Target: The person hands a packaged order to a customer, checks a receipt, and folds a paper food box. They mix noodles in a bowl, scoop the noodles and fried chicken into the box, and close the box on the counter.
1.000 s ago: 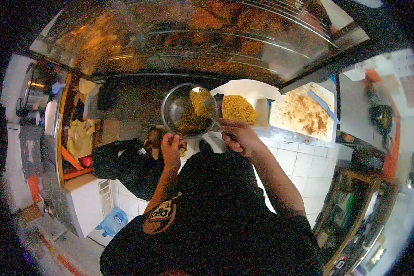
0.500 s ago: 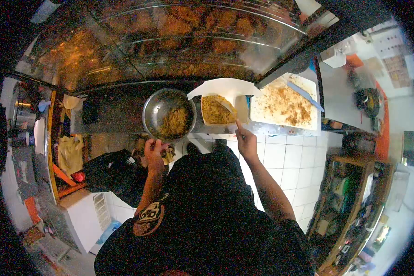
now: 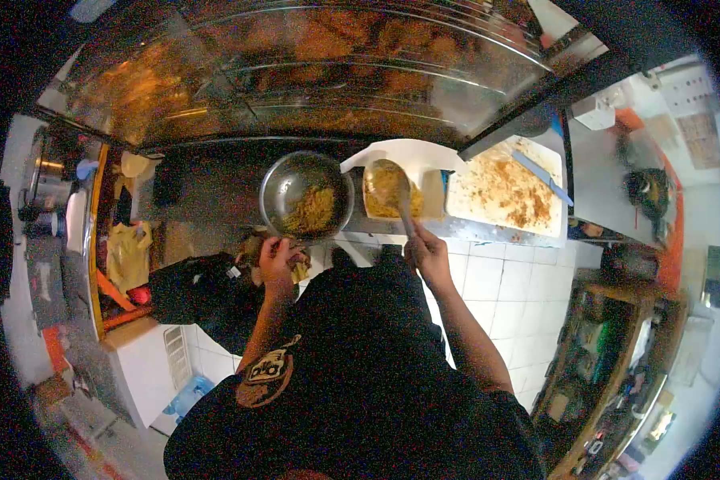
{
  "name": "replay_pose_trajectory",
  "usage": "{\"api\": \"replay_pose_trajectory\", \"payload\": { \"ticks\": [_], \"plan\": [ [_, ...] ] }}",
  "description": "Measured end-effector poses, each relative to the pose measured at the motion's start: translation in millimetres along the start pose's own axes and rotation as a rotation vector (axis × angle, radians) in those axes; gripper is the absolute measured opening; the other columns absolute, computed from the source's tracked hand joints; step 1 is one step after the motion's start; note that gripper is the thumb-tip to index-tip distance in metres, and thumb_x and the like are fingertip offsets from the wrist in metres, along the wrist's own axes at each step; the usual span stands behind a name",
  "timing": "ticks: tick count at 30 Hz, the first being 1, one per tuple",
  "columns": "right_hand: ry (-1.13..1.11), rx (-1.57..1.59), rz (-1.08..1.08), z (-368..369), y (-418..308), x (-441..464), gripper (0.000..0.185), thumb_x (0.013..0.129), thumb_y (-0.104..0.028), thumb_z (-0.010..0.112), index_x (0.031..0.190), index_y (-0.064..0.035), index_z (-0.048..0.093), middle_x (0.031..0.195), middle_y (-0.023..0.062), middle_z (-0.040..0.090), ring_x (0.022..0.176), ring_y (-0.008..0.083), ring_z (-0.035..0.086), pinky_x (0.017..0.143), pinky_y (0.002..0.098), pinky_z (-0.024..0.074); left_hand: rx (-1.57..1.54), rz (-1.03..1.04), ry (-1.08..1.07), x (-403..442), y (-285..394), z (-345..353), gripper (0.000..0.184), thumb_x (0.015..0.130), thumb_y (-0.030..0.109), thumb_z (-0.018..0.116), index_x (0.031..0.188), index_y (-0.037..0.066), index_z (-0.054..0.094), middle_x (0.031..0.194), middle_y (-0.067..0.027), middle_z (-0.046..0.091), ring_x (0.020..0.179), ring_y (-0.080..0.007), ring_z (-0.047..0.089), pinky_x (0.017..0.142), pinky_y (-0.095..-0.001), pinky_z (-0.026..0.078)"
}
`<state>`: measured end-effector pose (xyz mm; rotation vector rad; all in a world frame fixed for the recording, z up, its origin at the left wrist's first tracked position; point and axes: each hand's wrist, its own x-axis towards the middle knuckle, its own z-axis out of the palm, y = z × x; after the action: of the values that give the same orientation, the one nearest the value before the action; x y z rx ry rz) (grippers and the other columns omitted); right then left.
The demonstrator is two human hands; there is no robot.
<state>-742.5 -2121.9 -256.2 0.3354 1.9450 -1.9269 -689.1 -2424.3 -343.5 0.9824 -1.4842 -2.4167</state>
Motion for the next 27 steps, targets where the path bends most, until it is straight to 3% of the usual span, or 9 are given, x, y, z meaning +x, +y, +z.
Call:
{"api": "replay_pose_trajectory", "payload": {
  "ticks": [6,9,15,18,27],
  "plan": [
    [-0.402,-0.310,0.095,69,-44,16,0.050,0.095,-0.014,0.046,0.142,-0.0021,0.031,0.064,0.0079,0.059,0.043,0.0084,0.048,0.038,0.0218,0.0379,-0.081,-0.021,-0.008,-3,3,4,0.018,0.091,0.014,0.058,0.103,0.003,0.049,0.093,-0.0078,0.057,0.078,-0.0210,0.064,0.066,-0.0323,0.053],
    [-0.520,-0.431,0.042,103,-47,34,0.055,0.095,-0.017,0.048,0.144,-0.0041,0.026,0.074,0.0097,0.063,0.048,0.0126,0.054,0.040,0.0268,0.0444,-0.116,-0.016,0.008,3,1,-2,0.016,0.092,0.014,0.058,0.102,0.005,0.049,0.091,-0.0075,0.057,0.077,-0.0211,0.064,0.066,-0.0326,0.053],
    [-0.507,-0.173,0.168,123,-24,53,0.067,0.092,-0.010,0.051,0.147,-0.0029,0.012,0.096,0.0144,0.063,0.057,0.0168,0.061,0.049,0.0275,0.0522,-0.149,-0.009,0.028,4,17,-10,0.020,0.092,0.015,0.057,0.107,0.007,0.046,0.089,-0.0061,0.055,0.076,-0.0220,0.063,0.070,-0.0348,0.053],
    [-0.485,-0.153,0.083,118,-8,59,0.069,0.091,-0.011,0.054,0.146,-0.0024,0.013,0.102,0.0151,0.062,0.064,0.0176,0.063,0.054,0.0281,0.0538,-0.230,-0.012,0.058,7,9,-19,0.022,0.092,0.015,0.058,0.108,0.007,0.045,0.096,-0.0069,0.055,0.083,-0.0228,0.062,0.076,-0.0363,0.053],
    [-0.286,0.043,0.107,86,2,41,0.059,0.093,-0.017,0.055,0.142,-0.0001,0.026,0.113,0.0153,0.060,0.087,0.0192,0.062,0.071,0.0308,0.0528,-0.565,-0.028,0.117,26,-2,-32,0.022,0.093,0.015,0.057,0.110,0.006,0.047,0.103,-0.0066,0.056,0.099,-0.0255,0.059,0.091,-0.0395,0.049]
  ]
}}
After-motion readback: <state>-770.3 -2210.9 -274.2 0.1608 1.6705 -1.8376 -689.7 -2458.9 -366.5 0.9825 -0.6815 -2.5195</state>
